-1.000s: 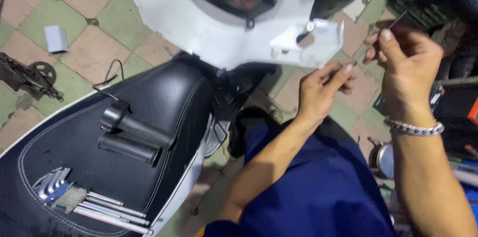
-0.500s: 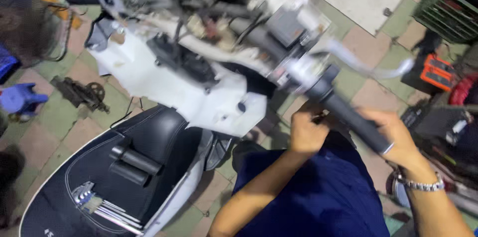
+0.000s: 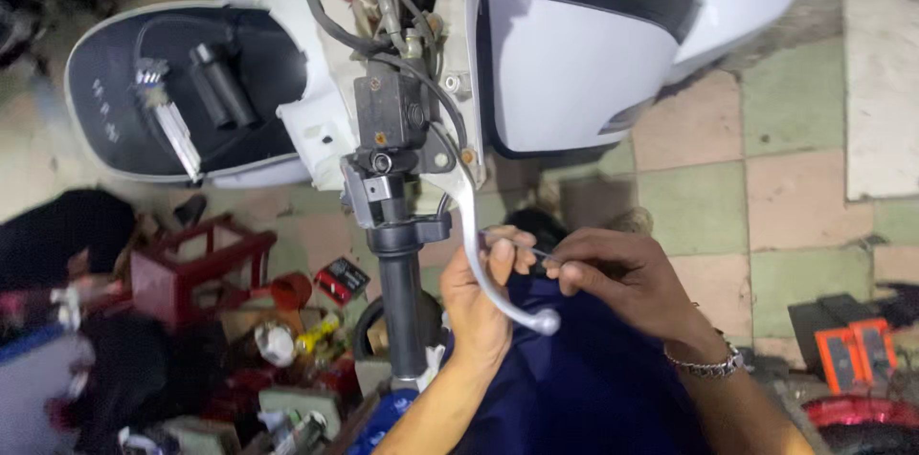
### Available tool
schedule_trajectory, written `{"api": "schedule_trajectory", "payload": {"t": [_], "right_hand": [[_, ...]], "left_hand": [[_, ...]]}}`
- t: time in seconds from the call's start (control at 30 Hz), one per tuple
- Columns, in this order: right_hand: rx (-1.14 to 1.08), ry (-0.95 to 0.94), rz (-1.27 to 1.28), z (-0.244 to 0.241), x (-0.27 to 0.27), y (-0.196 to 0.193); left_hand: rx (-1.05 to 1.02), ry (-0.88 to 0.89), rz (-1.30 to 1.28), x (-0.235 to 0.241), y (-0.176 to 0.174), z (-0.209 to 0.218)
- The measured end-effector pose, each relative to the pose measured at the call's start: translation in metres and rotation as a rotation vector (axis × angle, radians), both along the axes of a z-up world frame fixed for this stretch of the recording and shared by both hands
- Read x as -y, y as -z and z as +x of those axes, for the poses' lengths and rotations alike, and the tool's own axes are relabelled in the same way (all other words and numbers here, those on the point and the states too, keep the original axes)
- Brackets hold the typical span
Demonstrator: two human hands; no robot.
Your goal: The person unpacks a new handlebar grip from a red basket and places it on a white scooter. They then use a set of hex keys to tighten bolts on the scooter's handlebar assembly, securing the new grip in place.
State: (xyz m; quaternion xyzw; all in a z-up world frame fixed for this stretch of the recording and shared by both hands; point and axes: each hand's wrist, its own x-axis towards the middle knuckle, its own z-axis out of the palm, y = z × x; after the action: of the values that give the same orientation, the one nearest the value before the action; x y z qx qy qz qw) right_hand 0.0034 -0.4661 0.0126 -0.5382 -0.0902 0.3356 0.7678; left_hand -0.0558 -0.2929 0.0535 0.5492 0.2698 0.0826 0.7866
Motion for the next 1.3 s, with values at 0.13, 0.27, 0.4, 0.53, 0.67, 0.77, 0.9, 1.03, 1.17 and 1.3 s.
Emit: {"api": "schedule_trajectory", "payload": {"t": [0.13,0.27,0.4,0.53,0.67,0.77,0.9,1.03,1.17,1.3], "right_hand": [[0.071,-0.096,-0.073,0.034,-0.008,0.016],[0.228,-0.123,0.172,0.061,-0.015,0.04],[0.35,-0.205,0.246,0.088,-0.012,0.073],[0.069,-0.394,0.518,0.106,-0.02,0.107],[0.201,-0.36,0.524,0.105,-0.028,0.12],[0.245,-0.311,0.55,0.105,-0.034,0.126],[0.186,-0.289,0.625,0.103,-0.046,0.135],[0.191,-0.273,0.663,0.101,-0.063,0.131],[0.17,-0.276,0.722,0.098,-0.074,0.123],[0.087,-0.298,0.749,0.094,-0.078,0.119]], "left_hand": [[-0.076,-0.111,0.137,0.011,0.004,0.008],[-0.152,-0.113,0.373,0.031,0.016,0.012],[0.049,-0.423,0.384,0.063,0.049,0.024],[0.106,-0.649,0.462,0.08,0.08,0.033],[0.152,-0.758,0.557,0.082,0.096,0.035],[0.186,-0.742,0.608,0.08,0.101,0.037],[0.217,-0.791,0.652,0.072,0.11,0.039],[0.26,-0.842,0.726,0.061,0.105,0.041],[0.283,-0.855,0.751,0.054,0.096,0.043],[0.264,-0.834,0.806,0.052,0.092,0.045]]}}
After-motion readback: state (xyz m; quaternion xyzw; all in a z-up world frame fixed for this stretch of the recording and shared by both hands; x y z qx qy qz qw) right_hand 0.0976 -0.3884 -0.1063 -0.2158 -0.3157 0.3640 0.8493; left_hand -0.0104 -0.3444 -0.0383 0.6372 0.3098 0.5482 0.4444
